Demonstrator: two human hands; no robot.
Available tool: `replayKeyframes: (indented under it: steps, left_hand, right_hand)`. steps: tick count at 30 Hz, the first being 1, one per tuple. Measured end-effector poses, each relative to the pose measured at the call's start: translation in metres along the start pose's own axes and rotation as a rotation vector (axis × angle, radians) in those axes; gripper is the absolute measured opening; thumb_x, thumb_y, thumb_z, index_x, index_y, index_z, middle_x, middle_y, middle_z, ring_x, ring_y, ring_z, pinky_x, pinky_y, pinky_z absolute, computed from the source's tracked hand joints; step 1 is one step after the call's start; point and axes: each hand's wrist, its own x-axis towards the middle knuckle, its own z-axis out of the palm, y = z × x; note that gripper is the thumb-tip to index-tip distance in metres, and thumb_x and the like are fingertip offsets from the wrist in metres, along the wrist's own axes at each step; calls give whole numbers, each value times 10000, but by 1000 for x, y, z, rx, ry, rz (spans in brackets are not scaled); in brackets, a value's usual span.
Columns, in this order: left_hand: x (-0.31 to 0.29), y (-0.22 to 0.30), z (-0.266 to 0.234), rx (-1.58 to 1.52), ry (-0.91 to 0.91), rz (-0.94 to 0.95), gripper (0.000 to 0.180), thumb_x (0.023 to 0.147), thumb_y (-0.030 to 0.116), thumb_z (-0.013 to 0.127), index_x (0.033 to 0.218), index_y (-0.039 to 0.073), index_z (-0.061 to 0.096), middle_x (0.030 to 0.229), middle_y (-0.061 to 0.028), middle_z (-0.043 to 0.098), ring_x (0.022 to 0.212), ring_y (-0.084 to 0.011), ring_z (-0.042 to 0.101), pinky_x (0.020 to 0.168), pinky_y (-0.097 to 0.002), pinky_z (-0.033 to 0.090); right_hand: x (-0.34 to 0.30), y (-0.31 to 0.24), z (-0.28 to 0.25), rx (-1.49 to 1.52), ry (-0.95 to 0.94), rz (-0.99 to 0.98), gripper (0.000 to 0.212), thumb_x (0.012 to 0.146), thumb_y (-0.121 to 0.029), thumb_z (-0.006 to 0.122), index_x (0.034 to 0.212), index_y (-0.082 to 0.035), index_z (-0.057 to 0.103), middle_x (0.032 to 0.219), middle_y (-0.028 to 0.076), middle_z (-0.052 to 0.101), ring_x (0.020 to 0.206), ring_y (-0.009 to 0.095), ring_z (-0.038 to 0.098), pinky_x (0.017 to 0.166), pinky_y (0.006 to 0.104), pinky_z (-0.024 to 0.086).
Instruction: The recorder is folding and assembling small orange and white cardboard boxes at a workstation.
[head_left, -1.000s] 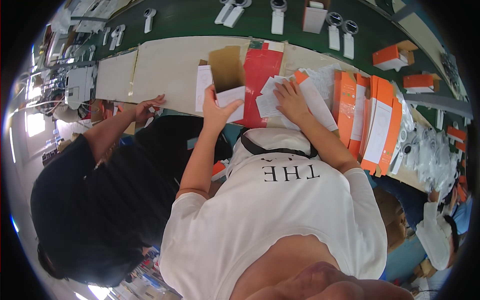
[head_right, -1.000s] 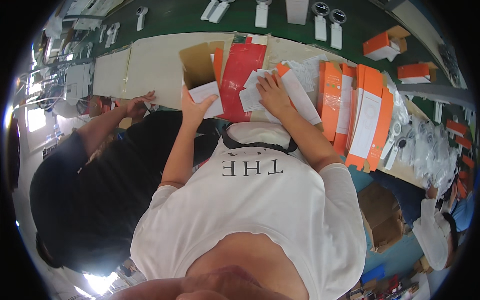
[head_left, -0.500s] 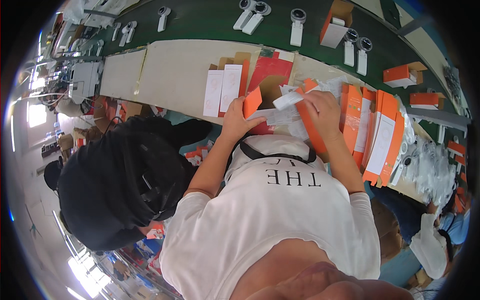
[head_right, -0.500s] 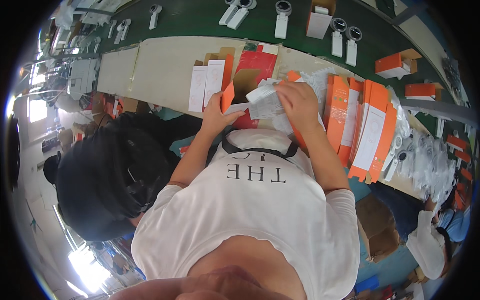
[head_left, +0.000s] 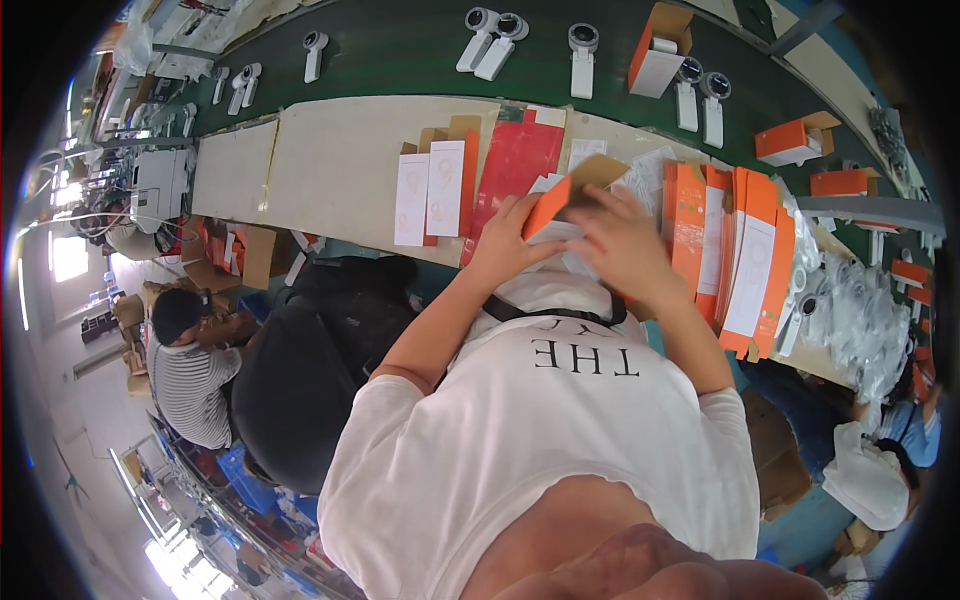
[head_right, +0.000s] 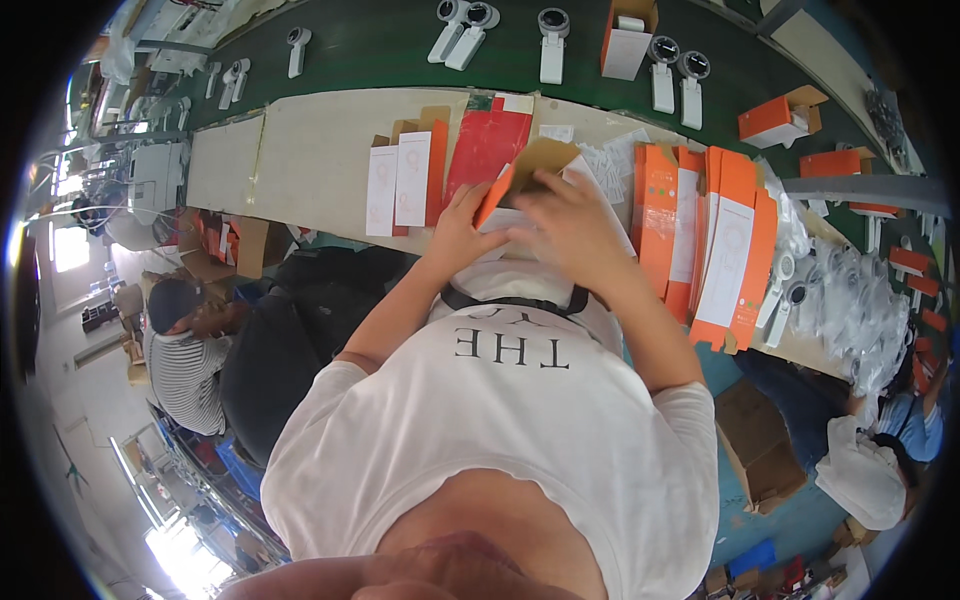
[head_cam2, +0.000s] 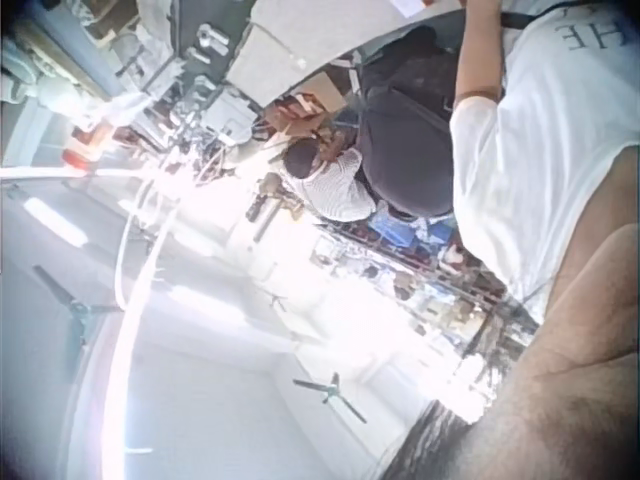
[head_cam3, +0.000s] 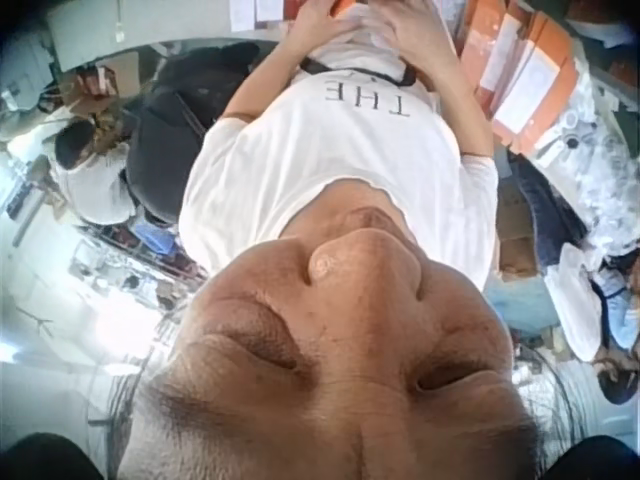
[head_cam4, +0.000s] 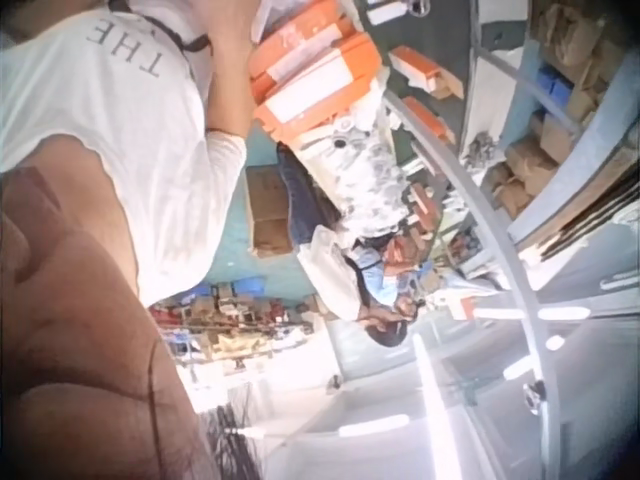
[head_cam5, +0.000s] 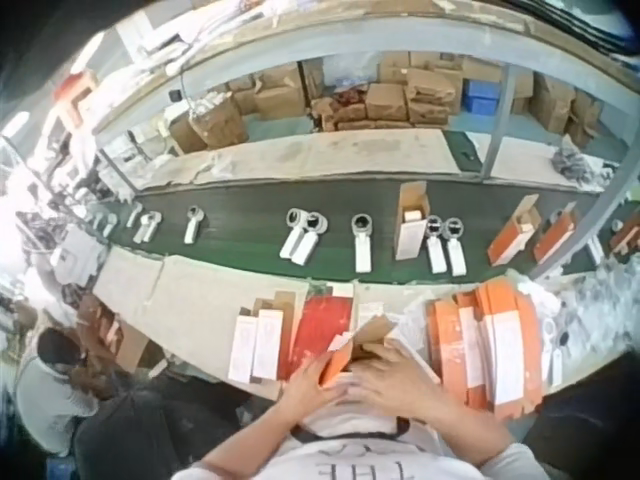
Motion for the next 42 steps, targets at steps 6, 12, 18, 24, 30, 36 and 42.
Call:
replayKeyframes:
  steps: [6,12,18,24,30,36,42]
  left_hand:
    - [32,-81,-11,172,24,-416,707,710,458,664,1147,-63,470,933,-246,597,873,-353,594,750,-421,476]
    - [54,-66,4,539,295,38,596,745,203,643,1230,-27,384,1144,-239,492,1056,-388,452,940,-421,352]
    - [52,7,42,-922,28,-535,725,778,271,668,1311,-18,270,1169,-149,491,1030,-194,502,874,-301,408]
    - [48,70,28,-717,357,195,875,714,209,686,1354,-27,138,1340,-170,244,1271,-265,225,1037,-365,221]
    - [48,75,9,-978,74,-136,169,868,117,489,987,4,531,855,15,543,790,-73,487,719,-231,400]
    - [50,85,13,-981,-40,-114,182,849,106,554,1016,38,532,928,-17,563,812,-84,520,735,-246,425]
    - [52,58,18,-1056,144,-59,189,836,137,538,1004,55,514,1007,-56,546,926,-136,517,811,-267,409]
  right_hand:
    - [-30,48,38,256,317,530,398,792,-169,585,1166,-63,497,1162,171,520,1103,337,463,932,380,374]
    - [-55,69,74,105,22,849,491,762,-226,616,1181,-13,473,1099,238,531,1036,374,506,833,451,422]
    - [-66,67,58,988,543,733,338,830,-104,556,1152,-20,491,922,119,608,827,148,576,716,259,462]
    - [-37,-16,12,489,501,448,454,786,-99,556,1222,-48,439,946,140,578,754,251,592,627,328,490]
    - [-27,-15,13,109,544,208,550,759,-135,584,1271,-67,397,1169,163,447,1018,328,494,829,357,435]
    - [-26,18,-20,1372,594,682,316,810,-159,606,1091,-25,547,1001,51,599,898,117,567,785,276,456]
    - [-27,1,-10,644,685,242,242,817,-109,524,1049,-51,566,976,99,603,874,220,598,770,320,464]
